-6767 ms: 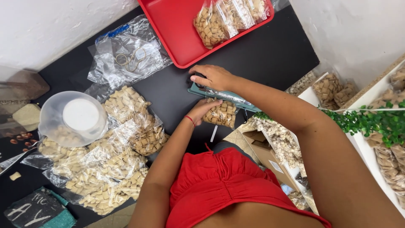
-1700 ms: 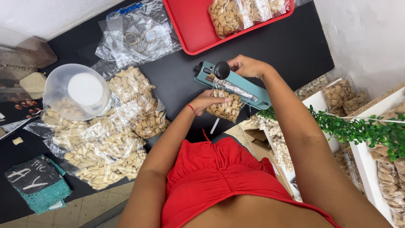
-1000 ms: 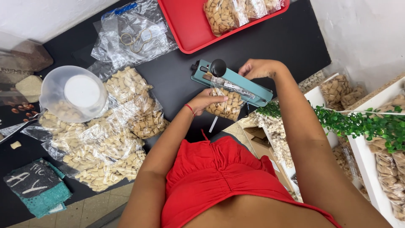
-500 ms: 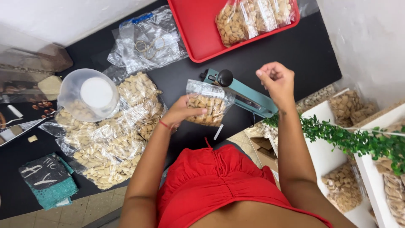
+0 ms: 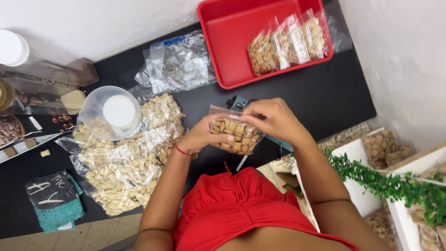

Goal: The person is sealing small plastic bags filled with snacks using a manual impulse heat sealer on a workstation.

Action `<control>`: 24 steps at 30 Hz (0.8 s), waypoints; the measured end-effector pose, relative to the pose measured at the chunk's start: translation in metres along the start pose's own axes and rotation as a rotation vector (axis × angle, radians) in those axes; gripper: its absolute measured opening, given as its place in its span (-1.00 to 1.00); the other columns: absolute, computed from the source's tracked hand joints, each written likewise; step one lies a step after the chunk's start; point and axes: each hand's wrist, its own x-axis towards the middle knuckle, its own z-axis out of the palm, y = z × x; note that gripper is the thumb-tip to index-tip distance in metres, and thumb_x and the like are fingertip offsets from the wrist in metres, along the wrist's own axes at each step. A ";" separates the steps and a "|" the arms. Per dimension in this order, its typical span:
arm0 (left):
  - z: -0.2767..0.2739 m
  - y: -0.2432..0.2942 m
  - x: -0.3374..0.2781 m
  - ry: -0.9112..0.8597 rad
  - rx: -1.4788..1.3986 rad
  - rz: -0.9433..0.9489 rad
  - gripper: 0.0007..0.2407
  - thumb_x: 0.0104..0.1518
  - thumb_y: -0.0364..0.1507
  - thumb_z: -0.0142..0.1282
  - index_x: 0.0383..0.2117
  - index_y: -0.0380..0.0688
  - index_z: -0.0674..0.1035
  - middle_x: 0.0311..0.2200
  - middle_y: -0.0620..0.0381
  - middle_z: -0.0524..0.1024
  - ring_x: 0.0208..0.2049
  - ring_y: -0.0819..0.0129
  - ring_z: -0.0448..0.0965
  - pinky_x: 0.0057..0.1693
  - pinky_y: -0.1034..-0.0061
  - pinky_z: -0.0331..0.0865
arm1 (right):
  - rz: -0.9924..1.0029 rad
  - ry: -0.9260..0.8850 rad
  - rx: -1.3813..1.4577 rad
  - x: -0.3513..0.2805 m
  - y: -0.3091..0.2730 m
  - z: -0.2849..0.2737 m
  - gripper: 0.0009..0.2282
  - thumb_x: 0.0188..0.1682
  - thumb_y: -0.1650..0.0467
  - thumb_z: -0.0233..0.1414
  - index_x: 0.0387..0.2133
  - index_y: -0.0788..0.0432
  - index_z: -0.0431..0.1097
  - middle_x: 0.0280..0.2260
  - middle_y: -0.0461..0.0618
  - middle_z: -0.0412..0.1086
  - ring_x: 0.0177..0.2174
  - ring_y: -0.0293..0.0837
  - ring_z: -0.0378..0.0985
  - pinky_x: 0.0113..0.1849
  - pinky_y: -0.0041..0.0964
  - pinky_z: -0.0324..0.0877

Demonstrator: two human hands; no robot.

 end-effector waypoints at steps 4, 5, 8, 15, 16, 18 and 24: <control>-0.012 -0.010 -0.007 0.139 -0.060 0.019 -0.42 -0.20 -0.52 0.42 0.07 -0.20 0.47 -0.13 -0.02 0.54 -0.11 0.27 0.57 -0.07 0.43 0.52 | -0.128 0.090 -0.101 0.011 -0.008 -0.013 -0.94 -0.04 0.48 0.09 -0.48 0.20 0.48 -0.57 0.06 0.47 -0.53 0.10 0.54 -0.43 -0.16 0.43; -0.022 -0.021 -0.009 0.227 -0.038 -0.008 -0.40 -0.17 -0.52 0.41 0.12 -0.15 0.44 -0.06 -0.02 0.52 -0.03 0.23 0.55 0.02 0.38 0.49 | -0.157 0.130 -0.110 0.013 -0.008 -0.018 -0.94 -0.03 0.48 0.08 -0.47 0.20 0.49 -0.53 0.06 0.49 -0.50 0.11 0.56 -0.41 -0.13 0.45; -0.032 -0.016 -0.027 0.374 -0.033 -0.044 -0.54 0.00 -0.47 0.27 0.08 -0.23 0.46 0.01 -0.16 0.50 0.07 0.08 0.51 0.08 0.37 0.42 | -0.089 0.297 -0.144 0.027 0.015 -0.035 -0.96 -0.04 0.49 0.16 -0.46 0.20 0.50 -0.64 0.02 0.42 -0.59 0.09 0.49 -0.44 -0.19 0.39; -0.065 -0.050 -0.061 0.669 0.014 -0.204 -0.61 0.12 -0.40 0.15 0.08 -0.25 0.46 -0.03 -0.15 0.52 0.04 0.11 0.51 0.08 0.40 0.38 | -0.019 0.546 -0.154 0.071 0.111 -0.031 -0.87 0.04 0.44 0.20 -0.50 0.18 0.50 -0.79 -0.12 0.25 -0.71 -0.23 0.28 -0.53 -0.41 0.22; -0.072 -0.063 -0.064 0.695 0.019 -0.173 -0.62 0.12 -0.39 0.17 0.06 -0.25 0.48 -0.05 -0.14 0.53 0.00 0.14 0.52 0.07 0.41 0.39 | -0.051 0.545 -0.237 0.078 0.125 -0.026 -0.89 0.06 0.47 0.17 -0.46 0.21 0.48 -0.72 0.00 0.32 -0.64 -0.04 0.38 -0.50 -0.29 0.28; -0.080 -0.080 -0.071 0.758 0.012 -0.137 -0.63 0.11 -0.39 0.19 0.04 -0.25 0.49 -0.07 -0.14 0.53 -0.03 0.17 0.53 0.05 0.42 0.41 | -0.104 0.518 -0.298 0.087 0.151 -0.016 -0.90 0.09 0.50 0.14 -0.42 0.25 0.47 -0.64 0.13 0.38 -0.58 0.15 0.48 -0.46 -0.16 0.34; -0.089 -0.085 -0.083 0.882 0.046 -0.055 -0.67 0.08 -0.40 0.24 -0.03 -0.21 0.54 -0.18 -0.02 0.59 -0.18 0.31 0.61 -0.04 0.49 0.48 | -0.024 0.534 -0.475 0.084 0.218 0.001 -0.84 0.15 0.47 0.14 -0.41 0.31 0.41 -0.58 0.22 0.42 -0.49 0.25 0.52 -0.39 -0.06 0.36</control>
